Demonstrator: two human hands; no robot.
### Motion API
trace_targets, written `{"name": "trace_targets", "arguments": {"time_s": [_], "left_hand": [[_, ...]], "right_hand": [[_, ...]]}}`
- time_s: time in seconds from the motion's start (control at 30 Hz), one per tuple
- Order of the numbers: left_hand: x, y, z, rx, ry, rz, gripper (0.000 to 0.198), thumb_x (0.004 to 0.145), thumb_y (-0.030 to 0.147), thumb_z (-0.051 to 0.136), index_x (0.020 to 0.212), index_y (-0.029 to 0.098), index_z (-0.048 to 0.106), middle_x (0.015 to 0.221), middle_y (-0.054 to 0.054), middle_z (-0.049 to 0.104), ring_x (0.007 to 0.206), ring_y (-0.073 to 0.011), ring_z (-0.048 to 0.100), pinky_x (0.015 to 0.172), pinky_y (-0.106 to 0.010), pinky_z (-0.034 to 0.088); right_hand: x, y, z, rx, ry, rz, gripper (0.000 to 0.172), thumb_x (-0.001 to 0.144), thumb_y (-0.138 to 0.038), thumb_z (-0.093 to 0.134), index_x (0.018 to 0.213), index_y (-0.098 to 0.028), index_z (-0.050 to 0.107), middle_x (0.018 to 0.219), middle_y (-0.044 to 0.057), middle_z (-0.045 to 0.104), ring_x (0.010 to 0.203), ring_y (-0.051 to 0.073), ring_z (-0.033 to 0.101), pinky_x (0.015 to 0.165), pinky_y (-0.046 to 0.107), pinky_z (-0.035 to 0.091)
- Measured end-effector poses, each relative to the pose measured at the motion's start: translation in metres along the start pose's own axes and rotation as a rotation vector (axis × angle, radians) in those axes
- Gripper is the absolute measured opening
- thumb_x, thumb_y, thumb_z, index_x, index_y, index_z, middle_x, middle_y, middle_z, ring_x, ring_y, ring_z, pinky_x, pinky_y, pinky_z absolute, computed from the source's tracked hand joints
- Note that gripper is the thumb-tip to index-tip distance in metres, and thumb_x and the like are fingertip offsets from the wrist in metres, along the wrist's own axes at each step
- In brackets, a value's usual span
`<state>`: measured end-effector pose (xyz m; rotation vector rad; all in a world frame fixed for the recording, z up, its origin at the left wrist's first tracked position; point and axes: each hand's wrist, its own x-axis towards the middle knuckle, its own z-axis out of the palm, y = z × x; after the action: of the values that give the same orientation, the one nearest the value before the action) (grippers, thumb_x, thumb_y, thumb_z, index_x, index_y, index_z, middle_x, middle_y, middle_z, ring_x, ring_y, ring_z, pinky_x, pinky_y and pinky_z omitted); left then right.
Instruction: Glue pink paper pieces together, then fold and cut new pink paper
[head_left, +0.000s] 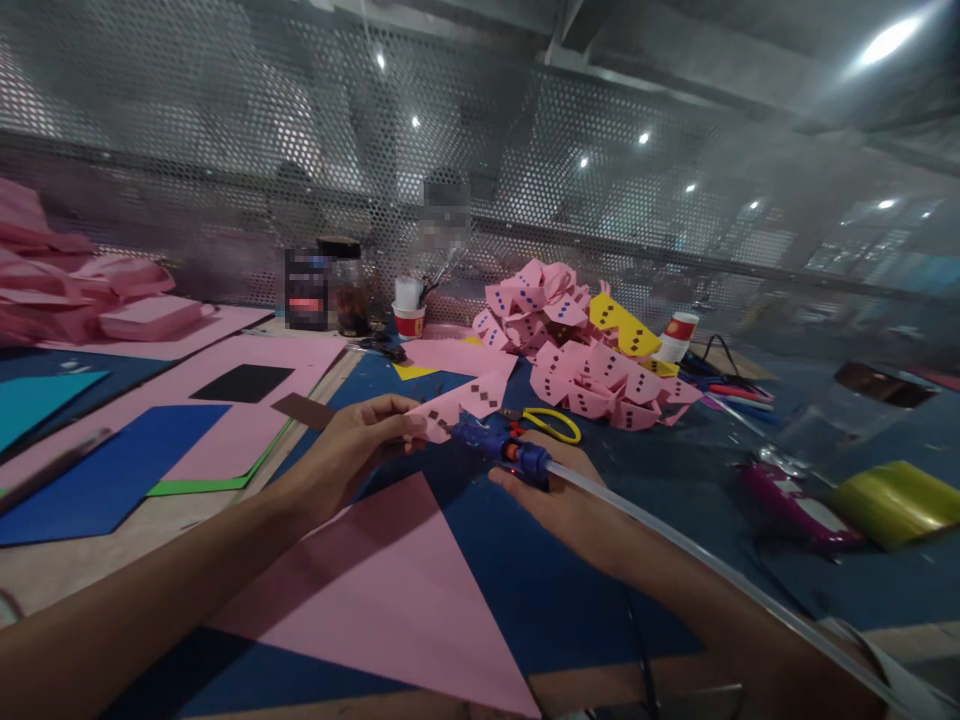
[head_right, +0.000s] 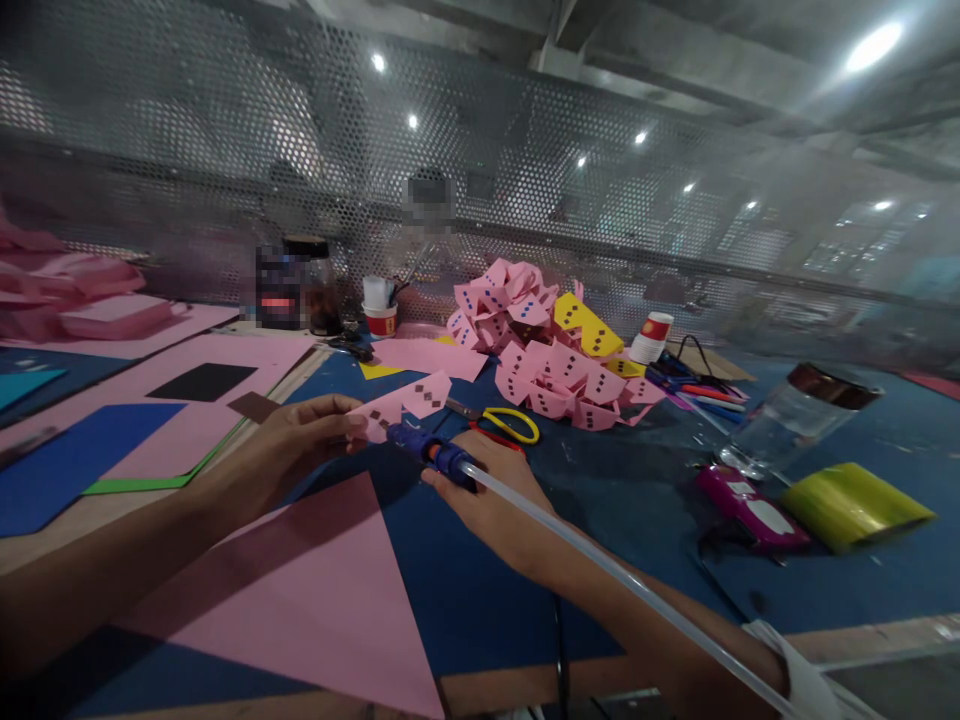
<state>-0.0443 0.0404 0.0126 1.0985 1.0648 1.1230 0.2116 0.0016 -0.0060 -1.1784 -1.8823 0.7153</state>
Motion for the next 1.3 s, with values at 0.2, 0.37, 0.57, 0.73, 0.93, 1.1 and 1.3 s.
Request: {"name": "trace_targets", "arguments": {"time_s": [0.2, 0.37, 0.57, 0.73, 0.93, 1.1, 1.3], "left_hand": [[-0.0024, 0.0028, 0.0026, 0.017, 0.020, -0.008, 0.025, 0.066, 0.034, 0.092, 0.076, 0.019, 0.075, 0.077, -0.001, 0.071, 0.070, -0.0124, 0.060, 0.069, -0.023, 0.048], [-0.0040, 0.0048, 0.0042, 0.052, 0.017, 0.017, 0.025, 0.066, 0.036, 0.091, 0.073, 0.020, 0.073, 0.074, -0.001, 0.070, 0.067, -0.0141, 0.059, 0.067, -0.025, 0.049], [-0.0018, 0.0033, 0.0028, 0.030, 0.035, 0.025, 0.025, 0.063, 0.034, 0.092, 0.073, 0.019, 0.074, 0.073, -0.001, 0.068, 0.069, -0.0138, 0.059, 0.066, -0.024, 0.049], [-0.0024, 0.0043, 0.0026, 0.008, 0.060, 0.024, 0.026, 0.062, 0.033, 0.093, 0.072, 0.018, 0.074, 0.075, -0.001, 0.068, 0.070, -0.0129, 0.058, 0.068, -0.024, 0.050], [-0.0017, 0.0038, 0.0013, 0.014, 0.049, 0.021, 0.029, 0.063, 0.036, 0.093, 0.075, 0.018, 0.075, 0.079, -0.001, 0.070, 0.074, -0.0134, 0.060, 0.072, -0.024, 0.050], [-0.0019, 0.0036, 0.0002, 0.029, 0.049, 0.023, 0.027, 0.066, 0.037, 0.092, 0.077, 0.019, 0.074, 0.078, -0.001, 0.070, 0.073, -0.0139, 0.062, 0.072, -0.025, 0.050], [-0.0014, 0.0022, -0.0007, 0.028, 0.035, 0.026, 0.028, 0.067, 0.037, 0.092, 0.078, 0.019, 0.074, 0.080, -0.001, 0.070, 0.074, -0.0143, 0.062, 0.073, -0.025, 0.051]], "right_hand": [[-0.0004, -0.0007, 0.0008, -0.007, 0.016, -0.013, 0.024, 0.094, -0.037, 0.072, 0.115, -0.027, 0.074, 0.107, 0.003, 0.077, 0.101, 0.023, 0.072, 0.094, 0.037, 0.057], [0.0000, 0.0021, 0.0016, 0.000, 0.022, -0.023, 0.026, 0.094, -0.036, 0.072, 0.118, -0.027, 0.073, 0.112, 0.003, 0.077, 0.102, 0.023, 0.072, 0.096, 0.036, 0.057], [0.0025, 0.0048, 0.0030, 0.010, 0.076, -0.034, 0.018, 0.090, -0.042, 0.075, 0.096, -0.024, 0.073, 0.106, 0.004, 0.077, 0.103, 0.024, 0.072, 0.096, 0.037, 0.058], [0.0022, 0.0023, 0.0003, 0.041, 0.050, -0.027, 0.019, 0.092, -0.041, 0.073, 0.101, -0.024, 0.073, 0.103, 0.004, 0.076, 0.100, 0.024, 0.072, 0.093, 0.036, 0.059], [0.0003, 0.0025, -0.0006, 0.038, 0.017, -0.022, 0.019, 0.094, -0.039, 0.071, 0.106, -0.024, 0.072, 0.104, 0.003, 0.075, 0.097, 0.022, 0.071, 0.090, 0.035, 0.058], [0.0009, 0.0037, 0.0001, 0.036, 0.040, -0.028, 0.021, 0.093, -0.039, 0.072, 0.109, -0.025, 0.072, 0.109, 0.004, 0.075, 0.098, 0.022, 0.071, 0.091, 0.035, 0.057], [0.0010, 0.0057, 0.0008, 0.042, 0.038, -0.012, 0.023, 0.093, -0.040, 0.072, 0.111, -0.025, 0.072, 0.109, 0.004, 0.076, 0.099, 0.023, 0.071, 0.091, 0.035, 0.058]]}}
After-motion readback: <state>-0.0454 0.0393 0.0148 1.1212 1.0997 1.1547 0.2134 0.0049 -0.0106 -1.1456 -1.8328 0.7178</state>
